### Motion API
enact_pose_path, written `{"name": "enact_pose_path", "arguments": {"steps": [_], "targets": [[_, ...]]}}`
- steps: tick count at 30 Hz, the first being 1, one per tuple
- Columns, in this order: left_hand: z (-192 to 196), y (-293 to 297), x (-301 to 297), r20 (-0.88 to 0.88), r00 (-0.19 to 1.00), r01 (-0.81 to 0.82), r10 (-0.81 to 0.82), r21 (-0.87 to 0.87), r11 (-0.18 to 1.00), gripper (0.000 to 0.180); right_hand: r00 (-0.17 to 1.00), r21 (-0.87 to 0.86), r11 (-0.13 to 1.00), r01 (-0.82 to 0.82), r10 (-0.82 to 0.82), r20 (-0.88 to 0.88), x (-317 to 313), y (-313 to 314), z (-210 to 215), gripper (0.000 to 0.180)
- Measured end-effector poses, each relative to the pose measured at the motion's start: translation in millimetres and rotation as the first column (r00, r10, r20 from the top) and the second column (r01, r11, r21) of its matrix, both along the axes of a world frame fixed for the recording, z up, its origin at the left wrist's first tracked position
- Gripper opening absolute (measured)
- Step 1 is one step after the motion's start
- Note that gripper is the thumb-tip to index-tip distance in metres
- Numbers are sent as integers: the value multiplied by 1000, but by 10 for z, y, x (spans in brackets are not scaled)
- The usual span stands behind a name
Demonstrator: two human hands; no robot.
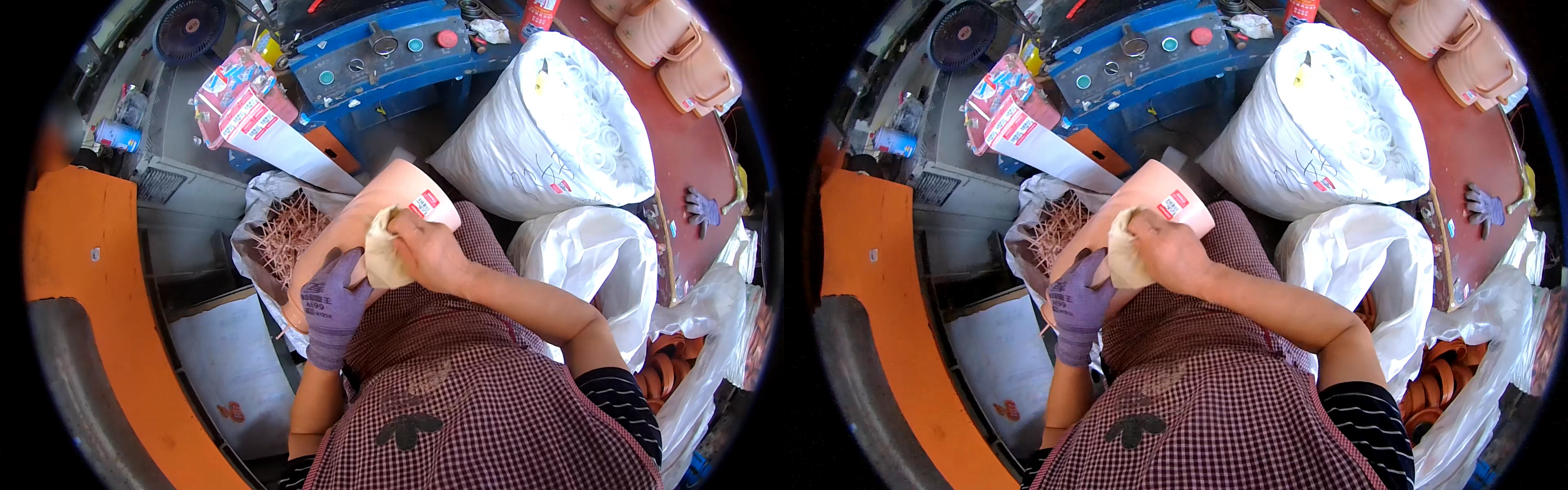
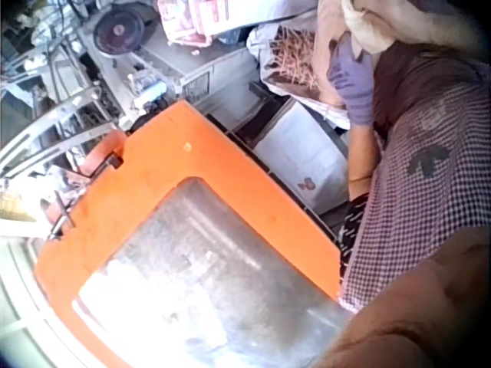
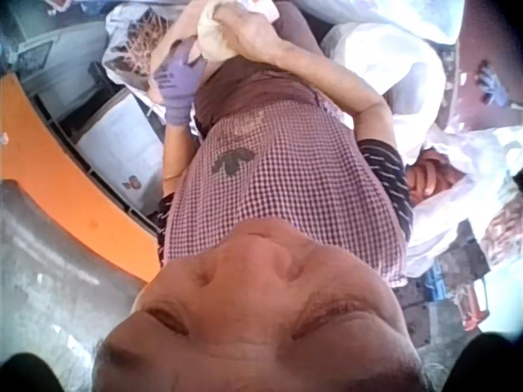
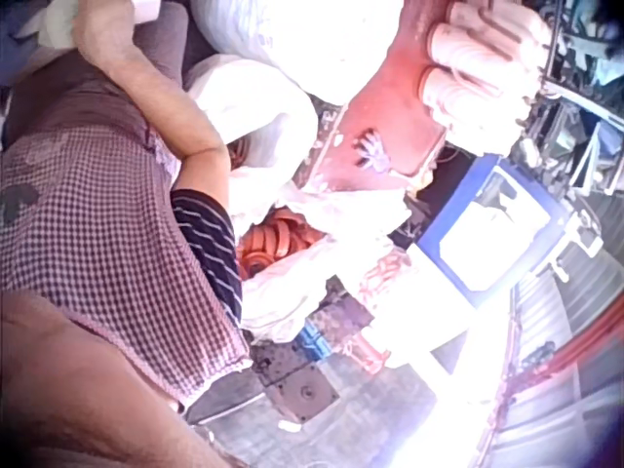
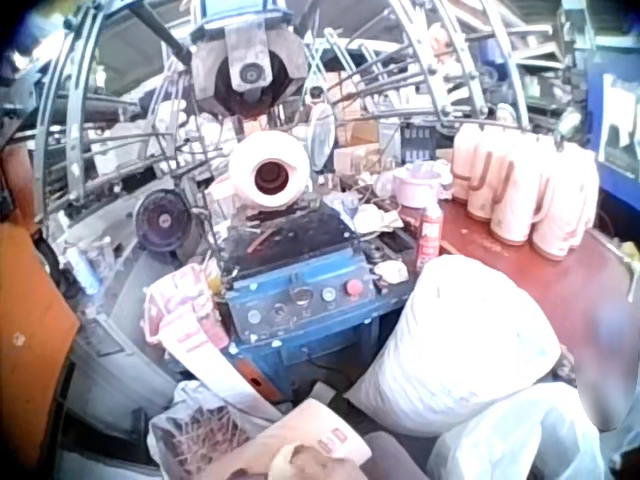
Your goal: The person assembles pink plastic pitchers by inserting handles, applying labels, and inserting straws. They retrieve parts from nearby bags and place finished units on a table.
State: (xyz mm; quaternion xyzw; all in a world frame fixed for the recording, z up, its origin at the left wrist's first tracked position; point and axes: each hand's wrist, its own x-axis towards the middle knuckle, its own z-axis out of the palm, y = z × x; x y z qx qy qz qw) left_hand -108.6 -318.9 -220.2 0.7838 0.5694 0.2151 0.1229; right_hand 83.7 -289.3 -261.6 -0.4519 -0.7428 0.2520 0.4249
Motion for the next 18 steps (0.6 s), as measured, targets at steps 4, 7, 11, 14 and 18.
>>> {"name": "enact_pose_path", "arguments": {"steps": [4, 7, 11, 14, 18], "targets": [[-291, -56, -225, 260, 965, -13, 19, -24, 1000, 44, 934, -180, 932, -315, 271, -231, -190, -227, 258, 15], [142, -43, -141, 83, 995, -53, 62, -98, 994, 44, 569, -364, 494, -790, 371, -733, 170, -266, 428, 12], [125, -8, -125, 90, 990, -104, 112, -82, 991, 37, 758, -442, 888, -125, -202, -620, 508, 87, 432, 14], [202, 9, 1, 92, 989, -101, 118, -165, 981, 37, 985, -260, 965, -39, -6, -170, 131, 48, 79, 19], [70, -8, -136, 127, 989, -74, 79, -45, 996, 39, 918, 42, 917, -396, 396, 22, 128, -159, 293, 22]]}}
